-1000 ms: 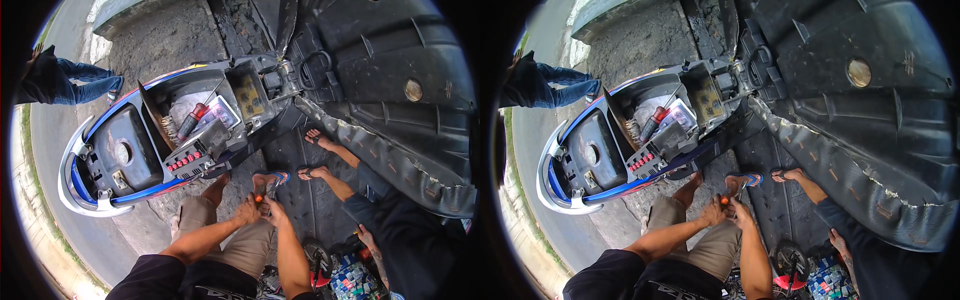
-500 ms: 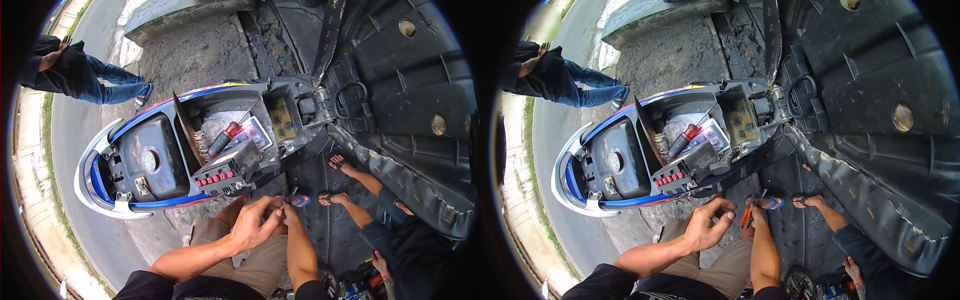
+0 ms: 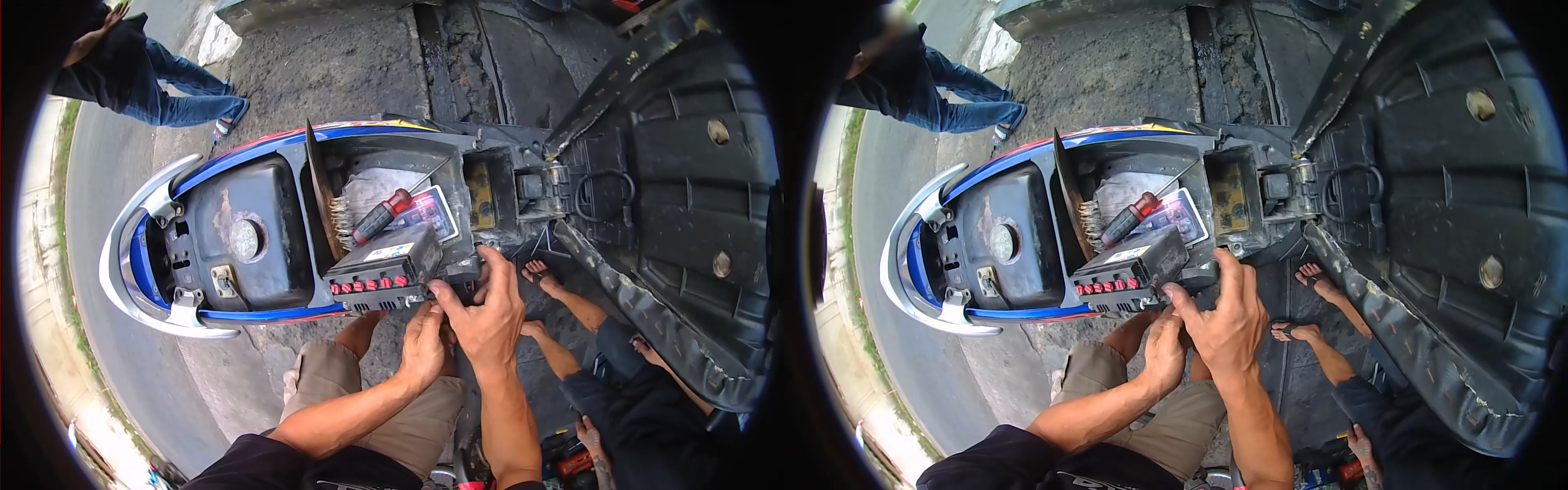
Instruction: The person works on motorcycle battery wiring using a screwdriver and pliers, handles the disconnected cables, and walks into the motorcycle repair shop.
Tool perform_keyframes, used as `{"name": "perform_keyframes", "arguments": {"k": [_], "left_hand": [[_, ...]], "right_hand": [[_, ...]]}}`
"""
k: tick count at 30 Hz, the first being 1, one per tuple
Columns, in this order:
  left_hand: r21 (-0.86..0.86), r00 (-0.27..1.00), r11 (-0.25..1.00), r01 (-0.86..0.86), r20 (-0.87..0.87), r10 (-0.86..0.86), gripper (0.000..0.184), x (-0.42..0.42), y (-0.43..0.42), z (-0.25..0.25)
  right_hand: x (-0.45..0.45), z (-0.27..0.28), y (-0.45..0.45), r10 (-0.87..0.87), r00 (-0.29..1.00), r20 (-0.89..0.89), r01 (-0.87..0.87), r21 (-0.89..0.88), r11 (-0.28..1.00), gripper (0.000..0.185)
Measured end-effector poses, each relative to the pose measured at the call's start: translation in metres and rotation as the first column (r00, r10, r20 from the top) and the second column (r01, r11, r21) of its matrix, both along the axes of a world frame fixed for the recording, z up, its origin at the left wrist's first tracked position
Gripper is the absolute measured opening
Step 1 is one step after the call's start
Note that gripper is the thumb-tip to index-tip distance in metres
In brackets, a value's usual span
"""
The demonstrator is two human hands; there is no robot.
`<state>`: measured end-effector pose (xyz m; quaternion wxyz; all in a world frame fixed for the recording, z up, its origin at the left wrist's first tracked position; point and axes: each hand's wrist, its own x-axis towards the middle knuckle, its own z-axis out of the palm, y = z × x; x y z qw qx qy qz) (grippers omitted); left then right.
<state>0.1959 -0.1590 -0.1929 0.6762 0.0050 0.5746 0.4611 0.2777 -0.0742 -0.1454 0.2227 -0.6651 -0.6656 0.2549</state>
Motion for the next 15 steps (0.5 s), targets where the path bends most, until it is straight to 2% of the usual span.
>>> {"name": "perform_keyframes", "arguments": {"k": [1,2,3,5,6,8,9,10,12,14,15], "left_hand": [[0.031,0.998,0.998,0.061,-0.019,-0.06,0.033,-0.003,0.0,-0.003],[0.06,0.992,0.991,0.121,-0.04,-0.119,0.031,-0.004,0.0,-0.005],[0.057,0.993,0.992,0.114,-0.033,-0.112,0.031,-0.006,0.004,-0.003],[0.206,0.923,0.927,0.313,-0.297,-0.246,0.023,-0.006,0.012,0.005],[0.203,0.927,0.93,0.306,-0.286,-0.243,0.023,-0.006,0.017,0.007],[0.365,0.837,0.835,0.411,-0.515,-0.187,0.026,-0.004,0.027,0.014],[0.352,0.806,0.812,0.465,-0.547,-0.225,0.034,-0.005,0.033,0.022],[0.35,0.811,0.816,0.46,-0.539,-0.226,0.034,-0.003,0.036,0.019],[0.447,0.755,0.762,0.468,-0.65,-0.083,0.044,0.003,0.046,0.014],[0.473,0.767,0.754,0.455,-0.639,-0.063,0.048,0.005,0.057,0.01],[0.455,0.722,0.715,0.531,-0.685,-0.101,0.046,0.003,0.062,0.007]], "right_hand": [[-0.001,-0.001,0.002,-0.007,1.0,-0.008,0.007,-0.024,1.0,0.056],[-0.001,-0.002,0.002,0.0,1.0,-0.004,0.0,-0.026,1.0,0.056],[0.0,-0.002,0.0,-0.046,0.997,-0.07,0.043,-0.041,0.998,0.052],[0.002,0.002,-0.002,-0.128,0.97,-0.208,0.111,-0.093,0.989,0.044],[0.007,-0.001,-0.004,-0.124,0.972,-0.198,0.106,-0.099,0.989,0.044],[0.021,-0.009,-0.012,-0.034,0.964,-0.265,0.03,-0.02,0.999,0.046],[0.024,-0.008,-0.013,-0.045,0.965,-0.259,0.038,-0.032,0.999,0.041],[0.03,-0.01,-0.015,-0.044,0.967,-0.251,0.035,-0.039,0.999,0.041],[0.043,-0.015,-0.016,-0.11,0.943,-0.314,0.065,-0.149,0.987,0.034],[0.045,-0.011,-0.01,-0.162,0.922,-0.352,0.099,-0.191,0.977,0.031],[0.046,-0.009,-0.007,-0.177,0.902,-0.394,0.091,-0.228,0.969,0.031]]}}
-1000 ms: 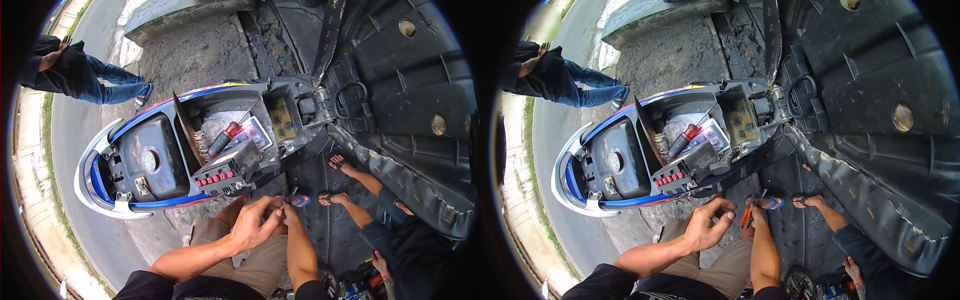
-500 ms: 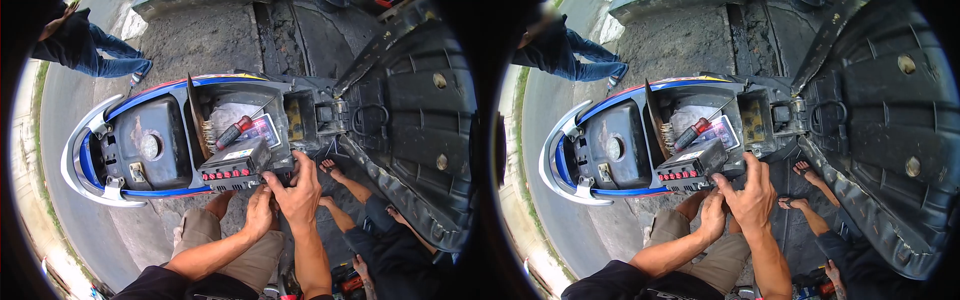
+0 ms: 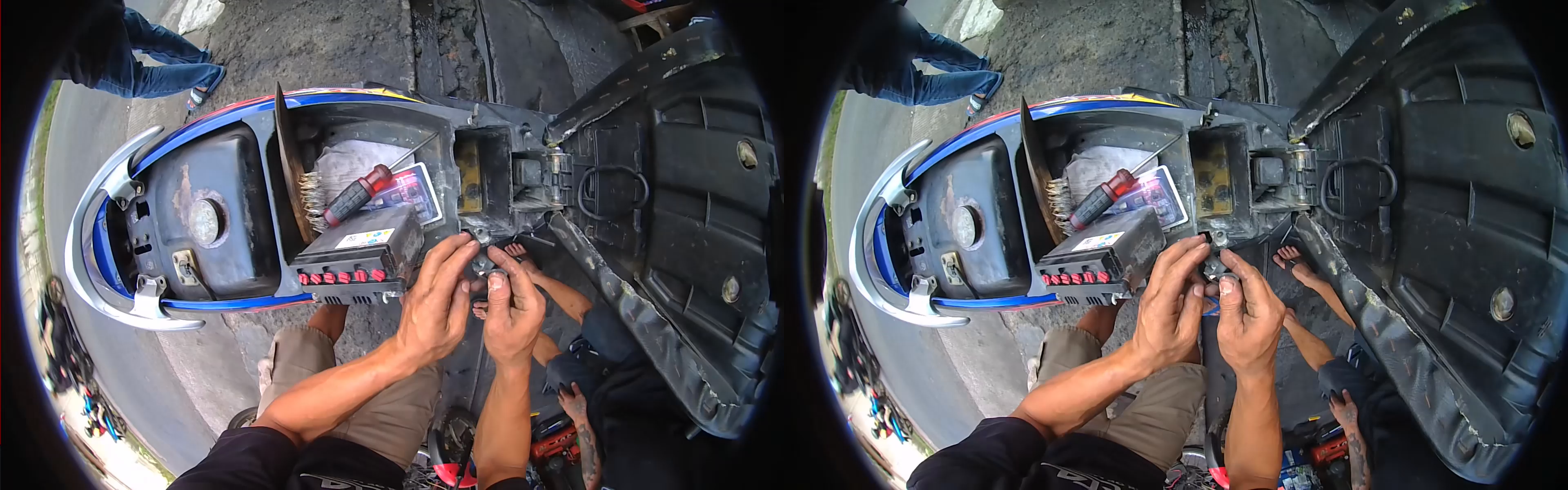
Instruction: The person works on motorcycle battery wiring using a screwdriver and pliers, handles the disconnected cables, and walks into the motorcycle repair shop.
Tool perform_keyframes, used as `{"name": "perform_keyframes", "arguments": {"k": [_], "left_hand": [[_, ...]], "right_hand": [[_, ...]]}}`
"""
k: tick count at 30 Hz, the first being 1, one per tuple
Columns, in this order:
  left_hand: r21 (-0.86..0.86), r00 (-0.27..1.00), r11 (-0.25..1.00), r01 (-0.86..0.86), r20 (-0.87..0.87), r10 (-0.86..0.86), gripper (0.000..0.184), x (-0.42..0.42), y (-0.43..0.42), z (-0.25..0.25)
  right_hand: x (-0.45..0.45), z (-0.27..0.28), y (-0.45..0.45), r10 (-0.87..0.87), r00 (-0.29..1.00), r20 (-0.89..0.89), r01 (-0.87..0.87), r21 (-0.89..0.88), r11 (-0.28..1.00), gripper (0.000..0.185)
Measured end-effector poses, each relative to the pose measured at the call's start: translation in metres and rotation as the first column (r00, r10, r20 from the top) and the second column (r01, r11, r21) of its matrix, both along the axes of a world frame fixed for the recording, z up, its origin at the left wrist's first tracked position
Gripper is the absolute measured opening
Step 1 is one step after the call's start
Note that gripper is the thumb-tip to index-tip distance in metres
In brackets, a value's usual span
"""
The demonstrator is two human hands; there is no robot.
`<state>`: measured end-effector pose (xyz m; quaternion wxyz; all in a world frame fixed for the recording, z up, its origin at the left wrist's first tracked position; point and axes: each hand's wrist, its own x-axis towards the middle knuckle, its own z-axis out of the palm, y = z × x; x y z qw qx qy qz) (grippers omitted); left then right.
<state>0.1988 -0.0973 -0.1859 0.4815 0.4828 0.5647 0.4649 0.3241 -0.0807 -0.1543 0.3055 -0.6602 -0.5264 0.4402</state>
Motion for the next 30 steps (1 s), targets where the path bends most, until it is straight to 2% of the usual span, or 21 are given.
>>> {"name": "perform_keyframes", "arguments": {"k": [1,6,8,12,14,15,17,18,20,21,23,24,25,27,28,30], "left_hand": [[0.015,0.996,0.998,0.066,-0.062,-0.065,0.044,-0.002,0.004,-0.002],[0.029,0.995,0.995,0.093,0.03,-0.094,0.039,-0.006,0.017,-0.001],[0.064,0.995,0.993,0.098,0.011,-0.099,0.036,-0.007,0.019,-0.004],[0.103,0.993,0.99,0.1,-0.066,-0.093,0.039,-0.006,0.018,-0.007],[-0.044,0.998,0.997,0.065,0.02,-0.064,0.041,-0.004,0.015,-0.004],[-0.042,0.998,0.997,0.064,0.019,-0.063,0.041,-0.003,0.014,-0.005],[-0.016,0.997,1.0,-0.001,0.081,0.002,0.041,0.001,0.01,-0.007],[-0.012,0.997,1.0,-0.001,0.082,0.002,0.041,0.003,0.006,-0.008],[-0.052,0.977,0.986,-0.158,0.138,0.163,0.035,0.008,-0.008,-0.006],[-0.053,0.978,0.987,-0.152,0.139,0.158,0.035,0.008,-0.014,-0.002],[-0.298,0.944,0.95,-0.096,0.277,0.182,0.029,0.008,-0.022,0.005],[-0.365,0.934,0.928,-0.078,0.299,0.196,0.029,0.008,-0.021,0.008],[-0.366,0.934,0.927,-0.081,0.297,0.198,0.029,0.008,-0.022,0.004],[-0.539,0.82,0.842,0.035,0.497,0.285,0.033,0.008,-0.02,-0.008],[-0.589,0.749,0.802,0.094,0.573,0.333,0.035,0.006,-0.017,-0.009],[-0.584,0.699,0.799,0.143,0.631,0.336,0.033,0.003,-0.009,-0.004]], "right_hand": [[0.002,0.001,0.002,-0.004,0.999,-0.054,0.002,-0.033,0.999,0.031],[0.004,0.001,0.004,0.004,0.995,-0.102,-0.006,-0.018,1.0,0.029],[0.003,-0.001,0.001,0.02,0.999,-0.033,-0.018,0.063,0.998,0.032],[0.01,-0.006,0.001,0.088,0.993,0.077,-0.094,0.079,0.992,0.036],[0.012,-0.007,0.003,0.1,0.989,0.107,-0.107,0.067,0.992,0.035],[0.012,-0.006,0.003,0.1,0.989,0.107,-0.108,0.069,0.992,0.035],[0.01,-0.001,0.0,-0.024,0.999,-0.034,0.021,-0.086,0.996,0.032],[0.009,0.0,-0.001,-0.024,0.999,-0.034,0.021,-0.082,0.996,0.032],[0.004,0.0,-0.009,-0.096,0.994,-0.058,0.089,-0.115,0.989,0.033],[0.001,-0.003,-0.015,-0.101,0.993,-0.057,0.094,-0.116,0.989,0.033],[-0.004,-0.01,-0.027,-0.122,0.99,-0.072,0.125,0.048,0.991,0.037],[-0.008,-0.008,-0.03,-0.105,0.994,-0.04,0.109,0.091,0.99,0.041],[-0.012,-0.008,-0.034,-0.103,0.994,-0.042,0.107,0.089,0.99,0.041],[-0.02,-0.011,-0.042,-0.191,0.976,-0.102,0.2,0.084,0.976,0.041],[-0.023,-0.003,-0.044,-0.133,0.99,-0.039,0.133,0.022,0.991,0.052],[-0.026,-0.011,-0.051,-0.106,0.994,-0.001,0.106,0.083,0.991,0.054]]}}
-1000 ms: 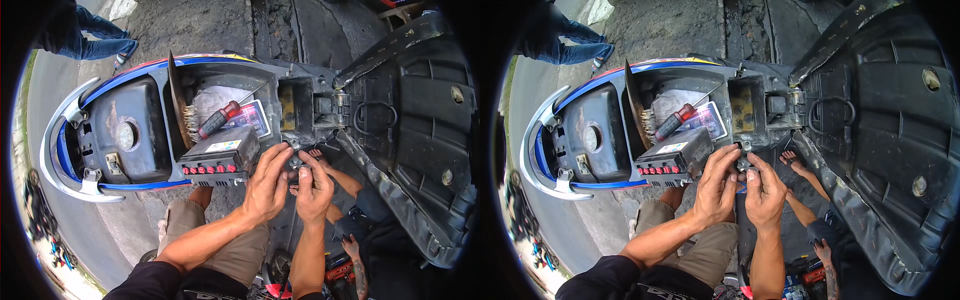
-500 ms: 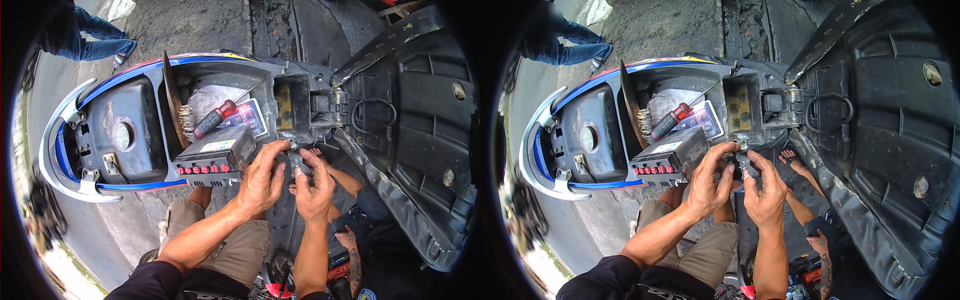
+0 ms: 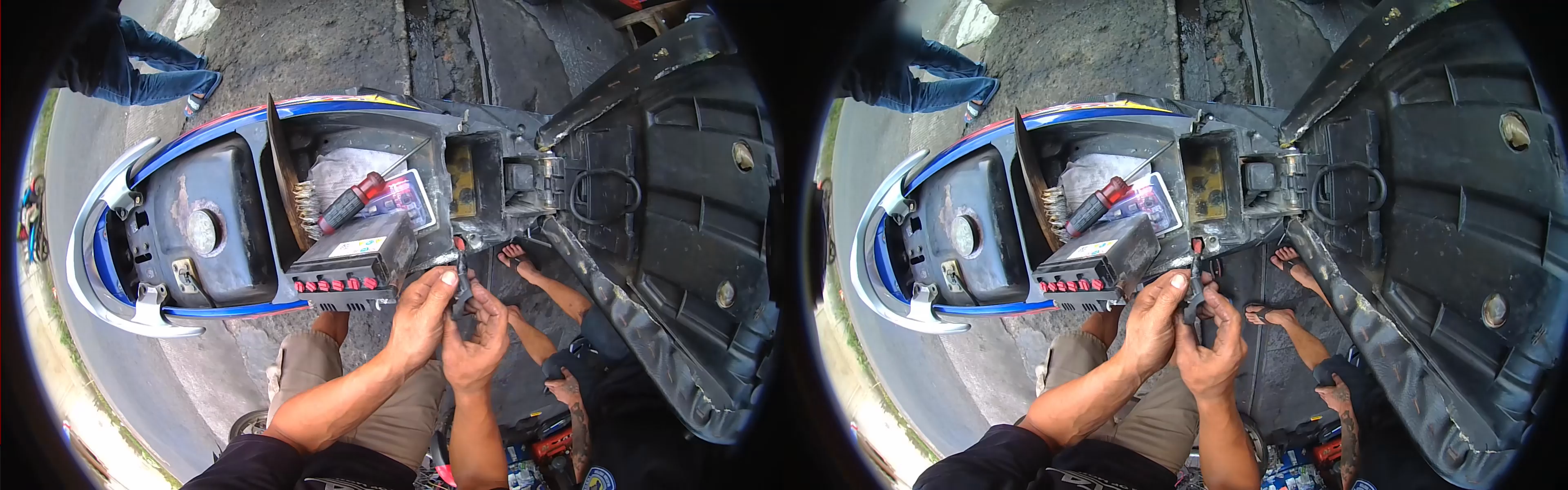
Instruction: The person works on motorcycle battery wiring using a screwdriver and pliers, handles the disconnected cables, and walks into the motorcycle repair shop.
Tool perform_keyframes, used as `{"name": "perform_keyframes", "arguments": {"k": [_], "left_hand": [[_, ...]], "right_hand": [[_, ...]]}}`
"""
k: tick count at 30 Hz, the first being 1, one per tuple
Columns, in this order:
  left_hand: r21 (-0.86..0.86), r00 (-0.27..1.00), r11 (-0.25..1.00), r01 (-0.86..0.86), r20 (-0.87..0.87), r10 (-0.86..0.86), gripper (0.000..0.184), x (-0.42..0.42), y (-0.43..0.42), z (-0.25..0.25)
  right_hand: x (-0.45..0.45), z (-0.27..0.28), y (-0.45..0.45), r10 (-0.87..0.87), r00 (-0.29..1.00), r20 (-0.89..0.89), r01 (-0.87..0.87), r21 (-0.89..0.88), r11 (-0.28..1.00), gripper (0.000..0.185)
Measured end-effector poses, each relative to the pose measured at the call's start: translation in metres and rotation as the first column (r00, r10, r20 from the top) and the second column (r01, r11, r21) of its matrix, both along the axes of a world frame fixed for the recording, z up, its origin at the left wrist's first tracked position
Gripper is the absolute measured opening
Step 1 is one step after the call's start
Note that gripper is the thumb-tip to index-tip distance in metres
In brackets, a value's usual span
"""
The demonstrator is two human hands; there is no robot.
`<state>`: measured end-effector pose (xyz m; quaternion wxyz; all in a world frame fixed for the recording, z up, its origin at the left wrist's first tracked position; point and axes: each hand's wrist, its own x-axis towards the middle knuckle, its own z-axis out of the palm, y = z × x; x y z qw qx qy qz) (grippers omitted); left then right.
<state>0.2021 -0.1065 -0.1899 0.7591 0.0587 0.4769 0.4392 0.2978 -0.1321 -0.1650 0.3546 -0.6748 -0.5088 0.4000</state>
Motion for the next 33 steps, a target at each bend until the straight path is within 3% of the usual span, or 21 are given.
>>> {"name": "perform_keyframes", "arguments": {"k": [1,5,6,7,9,11,12,16,19,21,22,23,25,27,29,30,31,33], "left_hand": [[-0.008,0.997,1.0,0.0,0.08,0.001,0.031,-0.001,0.003,0.003],[0.001,0.997,0.999,0.042,0.063,-0.042,0.027,-0.004,0.006,0.003],[-0.008,0.998,0.998,0.065,0.029,-0.064,0.025,-0.006,0.007,0.003],[-0.027,0.99,0.999,0.029,0.141,-0.025,0.024,-0.007,0.009,0.007],[-0.064,0.981,0.998,-0.002,0.192,0.014,0.024,-0.004,0.007,0.006],[0.023,0.973,0.984,0.176,-0.154,-0.17,0.025,-0.007,0.006,0.003],[0.009,0.987,0.993,0.121,-0.106,-0.119,0.026,-0.005,0.007,0.006],[-0.004,0.982,0.992,0.122,-0.147,-0.122,0.027,-0.001,0.008,0.007],[-0.034,0.996,0.998,0.06,-0.063,-0.062,0.025,0.004,0.012,0.017],[-0.04,0.988,0.996,0.082,-0.13,-0.087,0.026,0.003,0.012,0.022],[0.031,0.927,0.986,0.162,-0.348,-0.142,0.027,-0.001,0.015,0.032],[0.079,0.816,0.964,0.256,-0.552,-0.171,0.027,-0.004,0.018,0.039],[0.12,0.814,0.966,0.229,-0.567,-0.123,0.027,-0.004,0.015,0.042],[0.213,0.713,0.946,0.245,-0.7,-0.027,0.028,-0.003,0.012,0.043],[0.248,0.691,0.94,0.236,-0.723,0.017,0.032,0.0,0.006,0.033],[0.257,0.692,0.932,0.256,-0.722,0.008,0.034,-0.001,0.005,0.032],[0.264,0.695,0.924,0.276,-0.719,-0.003,0.036,-0.001,0.003,0.031],[0.249,0.691,0.921,0.298,-0.722,-0.028,0.037,-0.001,0.003,0.031]], "right_hand": [[0.0,-0.003,-0.003,0.025,0.999,0.043,-0.027,0.053,0.998,0.055],[-0.001,-0.007,-0.008,0.005,1.0,-0.031,-0.004,0.029,1.0,0.056],[-0.004,-0.001,-0.003,0.03,0.998,-0.057,-0.028,0.033,0.999,0.054],[-0.003,0.001,-0.002,0.022,0.999,-0.042,-0.021,0.023,1.0,0.048],[0.006,0.011,0.004,-0.028,0.983,-0.181,0.007,-0.114,0.993,0.034],[0.02,0.004,0.008,-0.034,0.989,-0.143,0.033,-0.007,0.999,0.021],[0.017,0.015,0.015,-0.213,0.931,-0.298,0.16,-0.192,0.968,0.018],[0.03,0.015,0.031,-0.22,0.933,-0.284,0.117,-0.338,0.934,0.02],[0.028,0.013,0.039,-0.114,0.964,-0.242,0.039,-0.296,0.954,0.03],[0.026,0.015,0.047,0.18,0.975,0.133,-0.173,-0.063,0.983,0.045],[0.028,0.013,0.05,0.263,0.949,0.172,-0.268,0.009,0.963,0.055],[0.028,0.011,0.053,0.269,0.947,0.175,-0.275,0.009,0.961,0.055],[0.026,0.009,0.058,0.346,0.911,0.226,-0.379,0.122,0.917,0.052],[0.027,0.011,0.063,0.378,0.902,0.208,-0.401,0.082,0.912,0.049],[0.03,0.01,0.065,0.403,0.899,0.17,-0.415,0.044,0.909,0.046],[0.032,0.007,0.062,0.339,0.932,0.125,-0.347,0.044,0.937,0.034],[0.032,0.01,0.057,0.345,0.93,0.128,-0.352,0.04,0.935,0.034],[0.032,0.016,0.05,-0.059,0.972,-0.226,0.012,-0.204,0.979,0.022]]}}
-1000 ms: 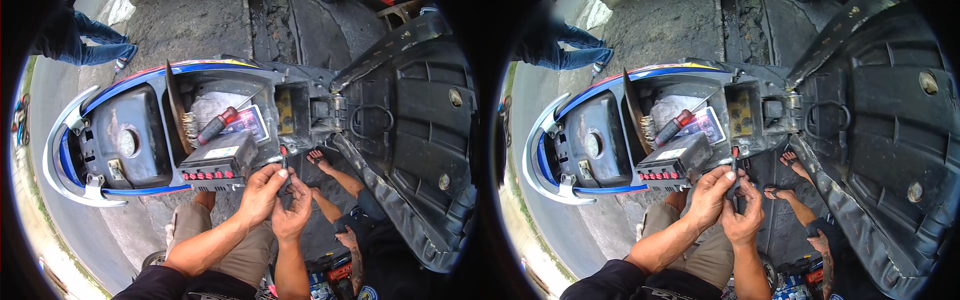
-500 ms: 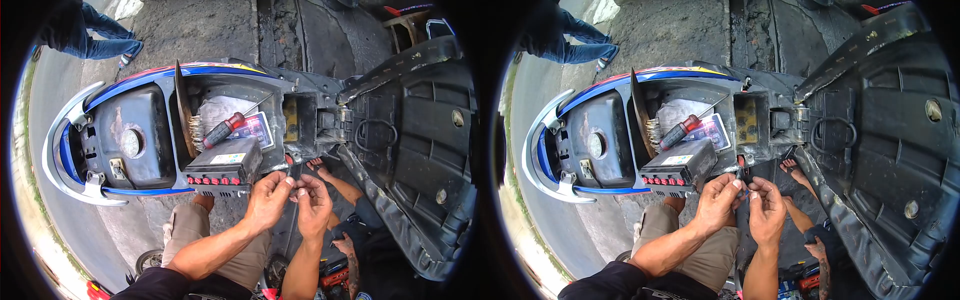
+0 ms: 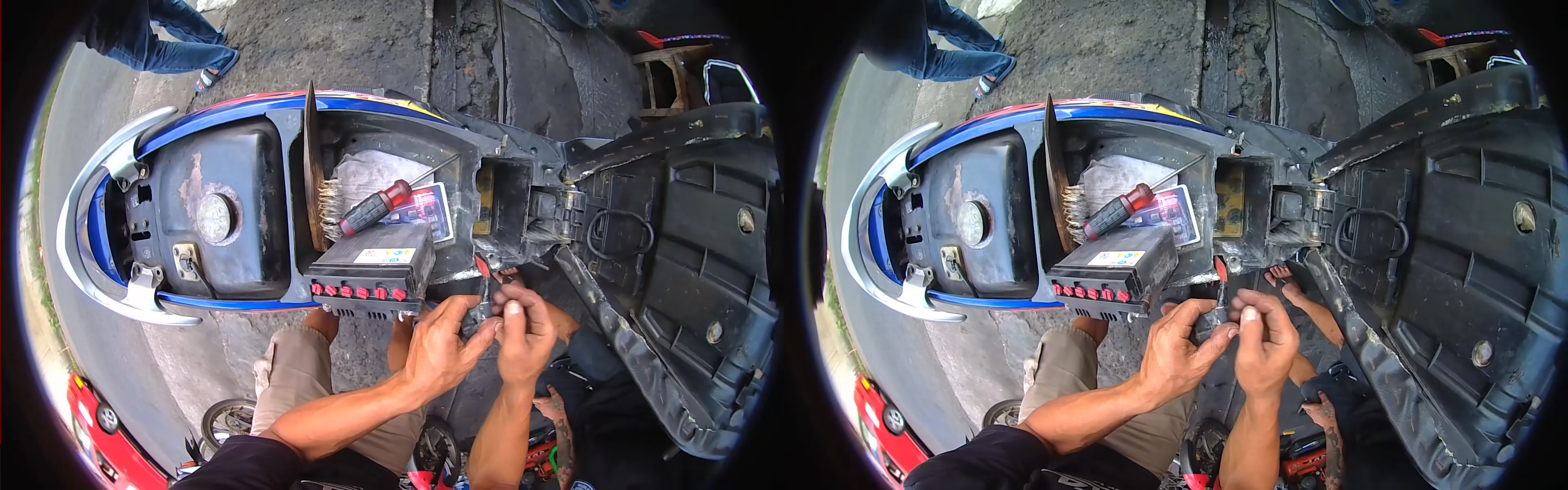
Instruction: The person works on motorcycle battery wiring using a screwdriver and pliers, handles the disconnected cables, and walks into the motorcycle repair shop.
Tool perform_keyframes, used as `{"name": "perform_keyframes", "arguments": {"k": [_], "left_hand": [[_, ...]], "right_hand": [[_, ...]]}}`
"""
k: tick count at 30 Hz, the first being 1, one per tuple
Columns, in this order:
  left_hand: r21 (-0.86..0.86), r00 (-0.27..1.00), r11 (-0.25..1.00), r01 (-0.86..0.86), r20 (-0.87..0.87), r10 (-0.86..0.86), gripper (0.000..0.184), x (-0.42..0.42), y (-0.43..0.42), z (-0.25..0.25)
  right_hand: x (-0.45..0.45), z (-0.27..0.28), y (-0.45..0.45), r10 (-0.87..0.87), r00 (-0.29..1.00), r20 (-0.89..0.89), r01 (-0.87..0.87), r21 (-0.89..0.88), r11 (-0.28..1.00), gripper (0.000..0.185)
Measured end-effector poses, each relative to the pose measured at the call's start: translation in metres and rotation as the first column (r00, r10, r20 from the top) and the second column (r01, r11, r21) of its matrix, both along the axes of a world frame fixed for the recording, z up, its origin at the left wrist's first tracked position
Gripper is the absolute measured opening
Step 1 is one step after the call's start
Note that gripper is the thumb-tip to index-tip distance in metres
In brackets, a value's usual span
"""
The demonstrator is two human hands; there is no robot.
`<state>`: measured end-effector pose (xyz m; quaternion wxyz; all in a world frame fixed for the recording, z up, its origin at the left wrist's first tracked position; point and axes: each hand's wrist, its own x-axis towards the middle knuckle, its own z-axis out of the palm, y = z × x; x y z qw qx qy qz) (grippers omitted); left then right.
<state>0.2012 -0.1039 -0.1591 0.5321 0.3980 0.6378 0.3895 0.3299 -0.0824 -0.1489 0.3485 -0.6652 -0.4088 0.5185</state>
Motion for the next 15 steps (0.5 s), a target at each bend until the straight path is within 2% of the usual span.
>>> {"name": "perform_keyframes", "arguments": {"k": [1,6,9,10,12,14,15], "left_hand": [[0.003,1.0,1.0,-0.004,-0.003,0.004,0.037,0.001,-0.001,-0.001],[0.058,0.999,0.998,-0.035,-0.016,0.036,0.035,0.003,-0.002,-0.005],[-0.029,0.999,0.999,0.036,0.018,-0.036,0.034,-0.002,-0.001,-0.002],[0.015,1.0,1.0,0.003,0.008,-0.003,0.034,-0.001,-0.001,-0.004],[0.059,1.0,0.998,-0.027,-0.001,0.027,0.035,-0.001,0.0,-0.004],[0.007,0.991,0.999,-0.046,0.128,0.045,0.036,-0.002,0.003,-0.001],[0.009,0.991,0.999,-0.046,0.128,0.045,0.036,-0.003,0.005,0.001]], "right_hand": [[-0.002,0.011,0.003,-0.045,0.994,-0.099,0.039,-0.058,0.998,0.023],[0.002,0.008,0.012,0.039,0.998,-0.054,-0.05,-0.213,0.976,0.029],[0.003,0.002,0.018,0.088,0.996,-0.031,-0.093,-0.332,0.939,0.027],[0.002,0.0,0.019,0.087,0.996,-0.031,-0.093,-0.332,0.939,0.027],[0.001,-0.001,0.02,0.004,0.984,-0.18,-0.057,-0.29,0.955,0.029],[0.001,-0.004,0.018,0.033,0.992,-0.125,-0.064,-0.247,0.967,0.027],[0.0,-0.004,0.019,0.062,0.996,-0.069,-0.075,-0.207,0.975,0.026]]}}
